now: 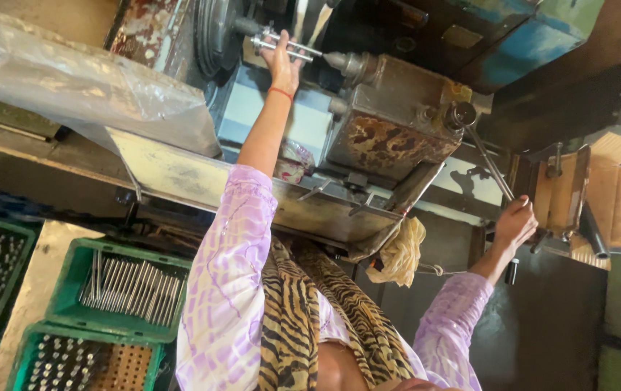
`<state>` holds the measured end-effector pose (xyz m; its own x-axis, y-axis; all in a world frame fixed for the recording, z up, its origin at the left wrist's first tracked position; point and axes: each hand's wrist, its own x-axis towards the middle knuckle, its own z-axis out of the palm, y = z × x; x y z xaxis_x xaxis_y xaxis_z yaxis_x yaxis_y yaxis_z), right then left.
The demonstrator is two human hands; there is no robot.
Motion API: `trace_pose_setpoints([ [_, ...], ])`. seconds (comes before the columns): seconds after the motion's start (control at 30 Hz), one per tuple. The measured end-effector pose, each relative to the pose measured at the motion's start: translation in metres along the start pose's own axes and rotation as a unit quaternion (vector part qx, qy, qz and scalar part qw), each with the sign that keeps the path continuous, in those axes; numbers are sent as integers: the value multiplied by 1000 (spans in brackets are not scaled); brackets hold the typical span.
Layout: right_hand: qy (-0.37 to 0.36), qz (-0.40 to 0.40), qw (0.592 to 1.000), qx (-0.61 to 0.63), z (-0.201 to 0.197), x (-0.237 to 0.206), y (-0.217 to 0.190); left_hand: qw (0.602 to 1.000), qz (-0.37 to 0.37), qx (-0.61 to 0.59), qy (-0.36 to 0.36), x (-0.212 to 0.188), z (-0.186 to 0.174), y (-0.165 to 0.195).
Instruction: The person repeatedly picks metal rods from a green crate, inserts them into a grinding machine, and operates a lever to grind the rod ends. After each cycle, the person removes the rod and places it back into the crate. The process is repeated continuously throughout the clip.
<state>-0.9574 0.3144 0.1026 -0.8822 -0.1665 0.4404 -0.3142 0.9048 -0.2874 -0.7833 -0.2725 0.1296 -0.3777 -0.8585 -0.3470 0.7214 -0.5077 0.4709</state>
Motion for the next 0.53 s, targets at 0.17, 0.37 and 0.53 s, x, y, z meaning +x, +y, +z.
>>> trace_pose_setpoints([
  [0.17,55,-32,997,51,-9,-34,5,999,-11,19,34,-4,7,1],
  [0.37,-38,104,994,1,-20,-29,-17,1000,6,-9,2,-9,1,6],
  [0.53,-15,55,996,63,-46,-32,-44,1000,-7,-10,14,-7,2,3],
])
